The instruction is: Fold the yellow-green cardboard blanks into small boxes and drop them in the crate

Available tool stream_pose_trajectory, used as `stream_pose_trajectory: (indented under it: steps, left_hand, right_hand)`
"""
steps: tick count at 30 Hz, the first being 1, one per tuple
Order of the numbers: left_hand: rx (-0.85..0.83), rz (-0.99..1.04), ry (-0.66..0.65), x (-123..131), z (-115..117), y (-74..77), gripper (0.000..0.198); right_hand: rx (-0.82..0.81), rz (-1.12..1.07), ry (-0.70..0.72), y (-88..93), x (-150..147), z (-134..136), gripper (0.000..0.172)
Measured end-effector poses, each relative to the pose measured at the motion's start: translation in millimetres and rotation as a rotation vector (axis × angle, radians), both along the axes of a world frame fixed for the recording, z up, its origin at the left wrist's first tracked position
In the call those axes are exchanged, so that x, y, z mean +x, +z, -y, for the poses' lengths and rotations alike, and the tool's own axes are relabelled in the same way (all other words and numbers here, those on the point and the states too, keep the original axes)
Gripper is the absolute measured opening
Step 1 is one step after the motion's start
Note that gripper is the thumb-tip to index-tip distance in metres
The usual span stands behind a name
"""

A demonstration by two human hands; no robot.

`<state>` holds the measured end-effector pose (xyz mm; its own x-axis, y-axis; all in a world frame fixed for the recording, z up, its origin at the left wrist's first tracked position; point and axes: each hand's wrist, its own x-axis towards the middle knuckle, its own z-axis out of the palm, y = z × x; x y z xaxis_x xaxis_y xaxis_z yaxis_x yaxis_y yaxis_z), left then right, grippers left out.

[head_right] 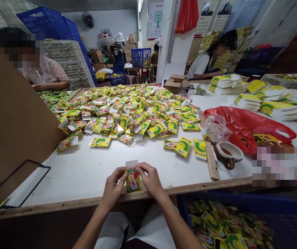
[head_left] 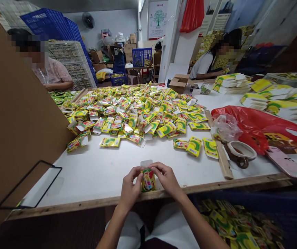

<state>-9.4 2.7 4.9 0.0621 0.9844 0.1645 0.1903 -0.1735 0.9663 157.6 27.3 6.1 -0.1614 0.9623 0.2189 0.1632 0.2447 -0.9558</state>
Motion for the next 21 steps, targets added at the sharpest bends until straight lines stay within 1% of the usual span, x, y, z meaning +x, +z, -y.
stream_pose_trajectory:
  steps: [2,4,6,8,10,11,15,17,21]
  left_hand:
    - [0.002,-0.007,-0.010,1,1,0.5,0.016]
    - [0.019,0.004,-0.009,3,2,-0.2,0.016]
    - [0.040,0.050,0.014,6,2,-1.7,0.016]
    - [0.048,0.115,0.054,9,4,-3.0,0.017]
    - [0.059,0.134,0.077,12,5,-3.0,0.018]
    - [0.072,0.115,0.076,13,6,-2.4,0.017]
    - [0.115,0.025,0.083,14,9,2.9,0.012]
    - [0.099,0.029,0.103,15,9,5.2,0.012]
    - [0.027,0.048,0.126,16,5,6.6,0.016]
  right_hand:
    - [-0.014,0.014,0.042,0.4,2,-4,0.022]
    - [0.014,0.031,0.047,0.1,2,-5,0.020]
    - [0.056,0.025,0.007,-0.7,1,-3,0.018]
    - [0.078,-0.021,-0.070,-1.4,-2,2,0.014]
    - [0.084,-0.061,-0.126,-0.9,-4,8,0.016]
    - [0.089,-0.061,-0.125,0.0,-5,11,0.016]
    - [0.125,-0.007,-0.029,6.7,-6,18,0.015]
    - [0.124,0.001,-0.039,10.0,-6,19,0.015]
    - [0.094,0.071,-0.118,14.3,-8,15,0.012]
